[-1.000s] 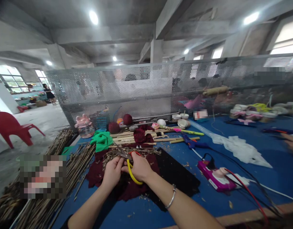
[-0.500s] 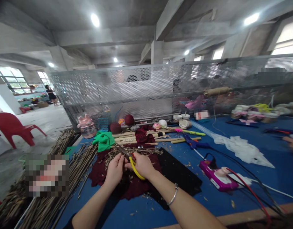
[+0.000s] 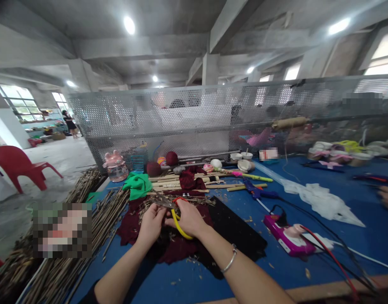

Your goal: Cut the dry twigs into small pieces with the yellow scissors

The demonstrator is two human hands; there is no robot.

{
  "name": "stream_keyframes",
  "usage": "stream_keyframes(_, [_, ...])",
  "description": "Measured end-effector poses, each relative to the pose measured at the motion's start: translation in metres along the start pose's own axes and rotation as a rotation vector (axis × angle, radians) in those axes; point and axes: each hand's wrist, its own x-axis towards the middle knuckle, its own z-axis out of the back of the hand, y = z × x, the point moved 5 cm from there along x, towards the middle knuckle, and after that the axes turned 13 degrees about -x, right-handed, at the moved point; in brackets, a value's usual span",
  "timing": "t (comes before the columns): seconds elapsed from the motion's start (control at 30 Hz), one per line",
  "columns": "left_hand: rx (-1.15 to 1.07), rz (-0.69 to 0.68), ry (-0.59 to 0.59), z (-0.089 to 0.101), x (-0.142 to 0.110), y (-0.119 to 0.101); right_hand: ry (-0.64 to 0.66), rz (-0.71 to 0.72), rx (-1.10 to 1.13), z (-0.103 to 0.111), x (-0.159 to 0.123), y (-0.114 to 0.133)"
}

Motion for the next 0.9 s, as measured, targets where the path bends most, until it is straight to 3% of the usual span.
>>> stream_keyframes(0.1, [-0.051, -0.009, 0.008, -0.002, -0.001, -0.005, -0.011, 0.010, 0.011, 0.000, -0.001, 0.001])
stream_keyframes(0.5, [0.140, -0.095, 0.015, -0.003, -0.007, -0.014, -0.051, 0.006, -0.014, -0.002, -0.002, 0.001])
stream_keyframes(0.73, [0.114, -0.110, -0.031, -0.002, -0.007, -0.019, 0.042, -0.131, 0.029, -0.004, -0.003, 0.000])
stream_keyframes(0.9, [0.109, -0.122, -0.045, -0.001, -0.007, -0.017, 0.060, -0.104, 0.127, -0.012, 0.000, -0.003])
